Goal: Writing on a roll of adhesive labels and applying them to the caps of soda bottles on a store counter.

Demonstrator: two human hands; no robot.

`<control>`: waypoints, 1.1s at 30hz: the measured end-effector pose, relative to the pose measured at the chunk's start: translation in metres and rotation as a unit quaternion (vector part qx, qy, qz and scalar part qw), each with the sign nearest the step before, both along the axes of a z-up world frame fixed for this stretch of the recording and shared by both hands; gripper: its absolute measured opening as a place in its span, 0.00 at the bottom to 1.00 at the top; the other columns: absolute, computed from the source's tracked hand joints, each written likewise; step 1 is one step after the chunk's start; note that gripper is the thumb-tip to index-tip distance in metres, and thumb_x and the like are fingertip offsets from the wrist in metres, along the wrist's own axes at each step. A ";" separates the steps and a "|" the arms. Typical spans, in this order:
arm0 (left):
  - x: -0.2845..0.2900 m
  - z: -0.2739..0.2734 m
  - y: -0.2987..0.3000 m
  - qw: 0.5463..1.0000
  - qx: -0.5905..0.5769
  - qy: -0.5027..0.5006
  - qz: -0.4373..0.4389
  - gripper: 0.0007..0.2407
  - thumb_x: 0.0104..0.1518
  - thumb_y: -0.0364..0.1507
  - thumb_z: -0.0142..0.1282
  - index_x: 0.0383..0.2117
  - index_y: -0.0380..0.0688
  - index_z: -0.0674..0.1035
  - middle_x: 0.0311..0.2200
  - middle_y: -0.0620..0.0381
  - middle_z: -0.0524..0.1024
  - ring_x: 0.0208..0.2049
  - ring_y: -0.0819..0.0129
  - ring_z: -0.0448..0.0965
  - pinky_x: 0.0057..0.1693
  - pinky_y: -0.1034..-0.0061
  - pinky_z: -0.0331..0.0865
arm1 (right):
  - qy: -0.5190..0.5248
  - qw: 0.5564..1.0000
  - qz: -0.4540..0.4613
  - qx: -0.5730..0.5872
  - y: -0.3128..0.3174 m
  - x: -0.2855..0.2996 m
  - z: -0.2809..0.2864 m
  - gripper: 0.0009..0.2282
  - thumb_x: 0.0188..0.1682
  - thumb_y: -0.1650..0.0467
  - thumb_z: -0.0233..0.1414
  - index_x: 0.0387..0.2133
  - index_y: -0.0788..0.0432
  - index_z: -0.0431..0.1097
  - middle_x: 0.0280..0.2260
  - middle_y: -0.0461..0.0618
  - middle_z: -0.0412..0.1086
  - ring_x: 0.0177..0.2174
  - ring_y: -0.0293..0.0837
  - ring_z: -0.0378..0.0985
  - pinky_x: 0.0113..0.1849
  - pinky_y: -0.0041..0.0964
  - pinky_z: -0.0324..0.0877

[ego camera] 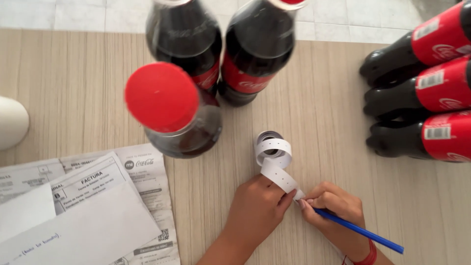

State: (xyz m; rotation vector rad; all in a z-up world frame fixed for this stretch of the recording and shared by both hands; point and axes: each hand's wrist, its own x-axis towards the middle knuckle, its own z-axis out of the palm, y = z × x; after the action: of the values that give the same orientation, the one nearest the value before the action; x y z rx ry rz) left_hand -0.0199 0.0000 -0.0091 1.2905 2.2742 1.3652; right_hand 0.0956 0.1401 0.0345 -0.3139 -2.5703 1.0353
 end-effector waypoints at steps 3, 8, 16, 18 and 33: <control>-0.001 0.000 0.000 1.000 -0.006 0.009 -0.002 0.07 0.58 0.29 0.63 0.25 0.43 0.78 0.22 0.56 0.74 0.22 0.58 0.74 0.25 0.64 0.65 | -0.002 1.000 -0.002 0.009 0.000 0.001 -0.003 0.14 0.39 0.77 0.62 0.15 0.57 0.61 0.23 0.47 0.74 0.19 0.36 0.75 0.25 0.22 0.73; -0.001 0.001 0.000 1.000 -0.009 0.011 -0.009 0.07 0.59 0.28 0.63 0.25 0.43 0.78 0.23 0.55 0.73 0.22 0.59 0.74 0.25 0.65 0.64 | -0.044 0.999 -0.017 0.022 0.003 0.009 -0.010 0.12 0.39 0.75 0.64 0.16 0.56 0.64 0.23 0.47 0.75 0.20 0.37 0.77 0.27 0.23 0.76; 0.000 -0.002 0.000 1.000 -0.017 0.020 -0.005 0.07 0.57 0.28 0.64 0.25 0.44 0.78 0.23 0.55 0.73 0.22 0.59 0.73 0.24 0.64 0.64 | -0.029 0.999 -0.008 0.022 0.003 0.007 -0.009 0.12 0.39 0.76 0.64 0.16 0.57 0.64 0.24 0.47 0.75 0.20 0.37 0.76 0.26 0.23 0.75; 0.000 -0.001 0.000 1.000 -0.021 0.020 -0.006 0.07 0.58 0.28 0.63 0.24 0.43 0.78 0.23 0.55 0.73 0.22 0.59 0.74 0.24 0.64 0.64 | -0.031 0.999 -0.006 0.022 0.004 0.008 -0.010 0.12 0.39 0.75 0.64 0.17 0.57 0.64 0.24 0.47 0.75 0.20 0.37 0.77 0.27 0.23 0.76; -0.001 0.002 -0.001 0.999 -0.020 0.032 -0.006 0.08 0.59 0.28 0.62 0.23 0.45 0.77 0.23 0.56 0.72 0.22 0.60 0.73 0.24 0.65 0.64 | -0.031 0.999 -0.030 0.023 0.002 0.006 -0.008 0.12 0.39 0.76 0.64 0.16 0.57 0.65 0.24 0.49 0.76 0.20 0.38 0.78 0.27 0.24 0.77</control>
State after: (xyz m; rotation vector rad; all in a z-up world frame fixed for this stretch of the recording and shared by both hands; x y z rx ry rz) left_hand -0.0208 -0.0009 -0.0072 1.3526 2.3186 1.2855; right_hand 0.1017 0.1418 0.0269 -0.4145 -2.6180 0.9582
